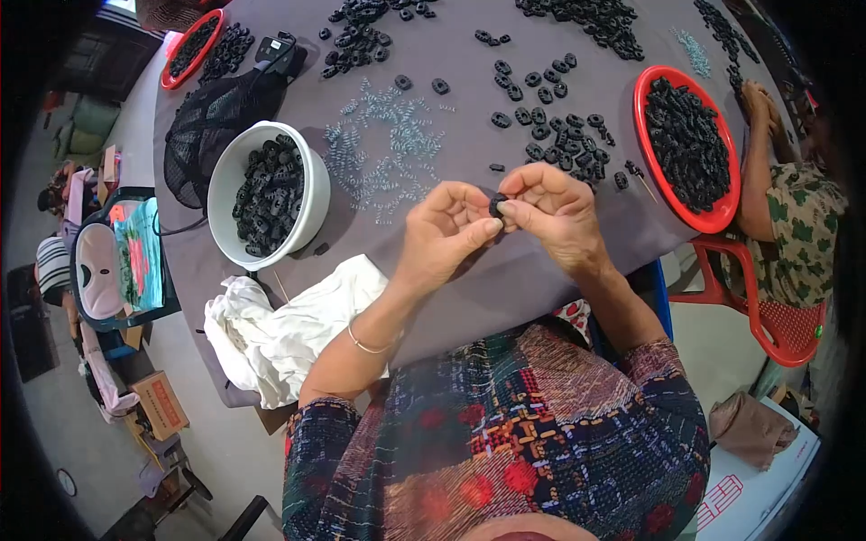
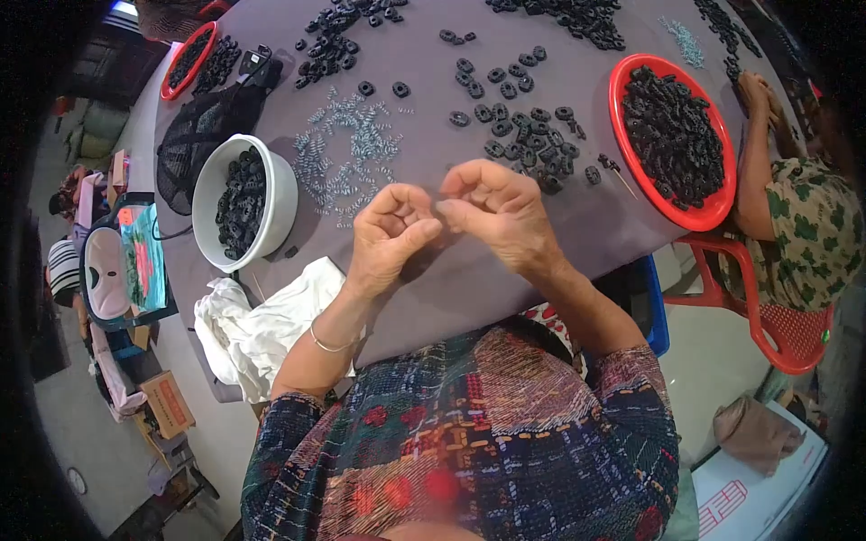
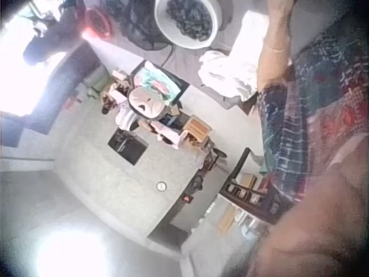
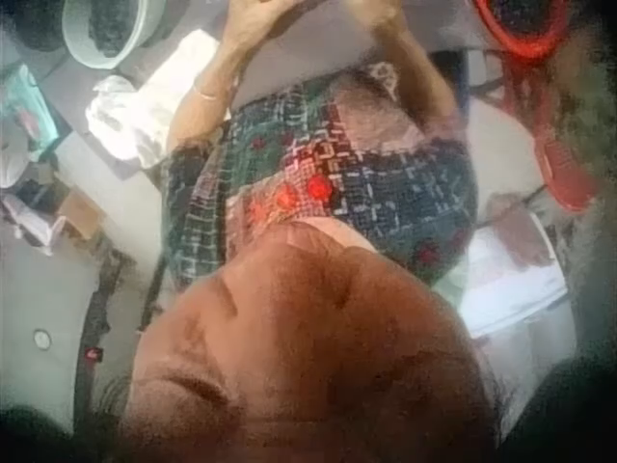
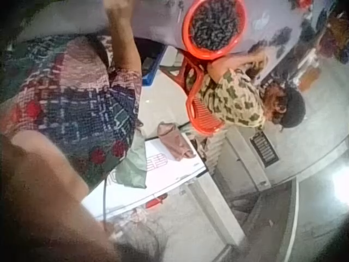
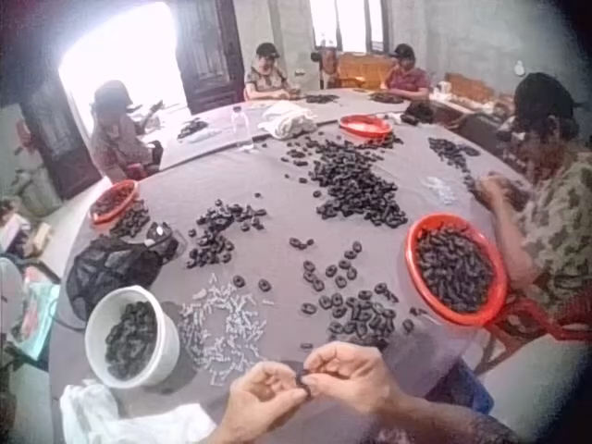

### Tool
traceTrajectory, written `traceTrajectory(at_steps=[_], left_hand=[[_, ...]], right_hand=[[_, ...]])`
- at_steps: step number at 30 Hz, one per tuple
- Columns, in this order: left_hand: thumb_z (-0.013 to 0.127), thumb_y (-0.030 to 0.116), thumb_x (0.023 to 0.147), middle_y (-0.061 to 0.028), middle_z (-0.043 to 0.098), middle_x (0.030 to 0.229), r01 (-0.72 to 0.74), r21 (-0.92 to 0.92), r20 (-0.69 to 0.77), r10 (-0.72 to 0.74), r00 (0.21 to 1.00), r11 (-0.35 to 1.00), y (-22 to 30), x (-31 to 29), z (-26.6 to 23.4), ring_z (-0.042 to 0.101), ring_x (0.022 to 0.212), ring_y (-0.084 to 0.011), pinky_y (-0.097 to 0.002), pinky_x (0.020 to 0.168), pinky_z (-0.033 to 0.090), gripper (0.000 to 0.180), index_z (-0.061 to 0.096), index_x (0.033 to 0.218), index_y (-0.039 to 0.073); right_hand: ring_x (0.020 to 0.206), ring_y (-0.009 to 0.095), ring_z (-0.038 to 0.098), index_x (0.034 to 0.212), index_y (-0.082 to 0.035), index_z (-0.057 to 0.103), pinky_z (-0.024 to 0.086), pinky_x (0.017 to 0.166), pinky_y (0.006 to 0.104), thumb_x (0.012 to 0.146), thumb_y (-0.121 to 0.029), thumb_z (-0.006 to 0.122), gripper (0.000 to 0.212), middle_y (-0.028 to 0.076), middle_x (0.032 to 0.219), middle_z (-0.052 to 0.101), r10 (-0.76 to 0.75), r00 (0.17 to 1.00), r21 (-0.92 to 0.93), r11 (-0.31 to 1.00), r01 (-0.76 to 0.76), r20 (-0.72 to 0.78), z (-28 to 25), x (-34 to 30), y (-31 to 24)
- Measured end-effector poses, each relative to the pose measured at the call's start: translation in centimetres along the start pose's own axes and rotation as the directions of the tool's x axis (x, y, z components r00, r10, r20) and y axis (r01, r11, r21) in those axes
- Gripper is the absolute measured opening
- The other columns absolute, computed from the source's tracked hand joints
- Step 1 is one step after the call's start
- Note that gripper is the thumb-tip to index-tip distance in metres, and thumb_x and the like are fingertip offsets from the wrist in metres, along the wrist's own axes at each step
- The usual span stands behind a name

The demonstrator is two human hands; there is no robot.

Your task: The person is sorting and inspecting small black plastic ring-like components on a work table.

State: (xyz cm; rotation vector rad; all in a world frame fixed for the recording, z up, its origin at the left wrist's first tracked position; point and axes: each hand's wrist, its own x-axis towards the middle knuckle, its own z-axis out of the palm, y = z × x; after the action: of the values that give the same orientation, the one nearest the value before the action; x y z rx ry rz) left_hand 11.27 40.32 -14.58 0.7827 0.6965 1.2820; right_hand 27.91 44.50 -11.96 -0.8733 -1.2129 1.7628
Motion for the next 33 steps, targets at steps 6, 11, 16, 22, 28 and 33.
traceTrajectory(at_steps=[6,11,16,22,28,33], left_hand=[[0.061,-0.002,0.085,-0.0116,0.063,0.09,0.029,-0.091,0.005,-0.029,1.0,0.995,-0.2,0.1,-0.4,0.06,0.076,-0.0141,-0.0243,0.067,0.051,0.015,0.053,0.097,-0.005],[0.059,-0.004,0.085,-0.0138,0.063,0.092,0.005,-0.133,0.04,0.0,0.999,0.991,-0.5,0.2,-0.3,0.061,0.078,-0.0162,-0.026,0.068,0.052,0.014,0.053,0.098,-0.006],[0.059,-0.003,0.085,-0.0156,0.063,0.094,0.051,-0.18,0.037,-0.045,0.998,0.982,-0.1,0.4,-0.3,0.063,0.079,-0.0183,-0.028,0.07,0.053,0.016,0.054,0.1,-0.006],[0.061,-0.002,0.084,-0.0161,0.063,0.093,0.101,-0.165,0.039,-0.096,0.995,0.981,0.6,0.3,-0.5,0.063,0.075,-0.018,-0.0285,0.068,0.054,0.019,0.054,0.101,-0.005],[0.059,-0.001,0.085,-0.0123,0.064,0.093,0.204,-0.116,0.042,-0.2,0.979,0.972,1.1,0.2,-0.1,0.062,0.076,-0.014,-0.0257,0.069,0.053,0.021,0.055,0.105,-0.005],[0.057,-0.003,0.086,-0.0069,0.061,0.091,0.189,0.1,0.134,-0.201,0.97,0.977,1.0,-0.1,0.4,0.06,0.076,-0.0099,-0.0238,0.069,0.052,0.023,0.055,0.108,-0.005]], right_hand=[[0.077,0.009,0.058,0.1,0.004,0.057,0.049,0.069,0.0212,0.084,0.006,0.058,0.016,0.005,0.089,0.059,-0.055,0.998,-0.004,0.998,0.055,-0.001,0.4,-0.9,0.0],[0.08,0.009,0.057,0.098,0.005,0.058,0.048,0.068,0.0206,0.085,0.007,0.057,0.014,0.006,0.094,0.057,-0.12,0.993,-0.018,0.993,0.12,0.0,0.4,-1.1,0.3],[0.078,0.008,0.055,0.094,0.002,0.059,0.046,0.068,0.0207,0.084,0.009,0.054,0.013,0.006,0.093,0.056,-0.31,0.949,-0.261,0.922,0.287,-0.052,-0.4,-1.2,0.8],[0.074,0.006,0.053,0.092,0.0,0.059,0.044,0.066,0.0187,0.084,0.007,0.055,0.011,0.003,0.092,0.056,-0.353,0.922,-0.361,0.89,0.279,-0.156,-1.0,-1.3,-0.2],[0.07,0.007,0.054,0.09,-0.001,0.059,0.044,0.06,0.0211,0.078,0.008,0.06,0.015,0.003,0.084,0.056,-0.522,0.846,-0.607,0.709,0.358,-0.111,-2.7,-0.8,-0.5],[0.07,0.013,0.055,0.09,-0.001,0.059,0.044,0.06,0.0229,0.075,0.01,0.06,0.018,0.007,0.083,0.056,-0.54,0.839,-0.738,0.542,0.401,0.059,-2.7,0.0,-1.4]])
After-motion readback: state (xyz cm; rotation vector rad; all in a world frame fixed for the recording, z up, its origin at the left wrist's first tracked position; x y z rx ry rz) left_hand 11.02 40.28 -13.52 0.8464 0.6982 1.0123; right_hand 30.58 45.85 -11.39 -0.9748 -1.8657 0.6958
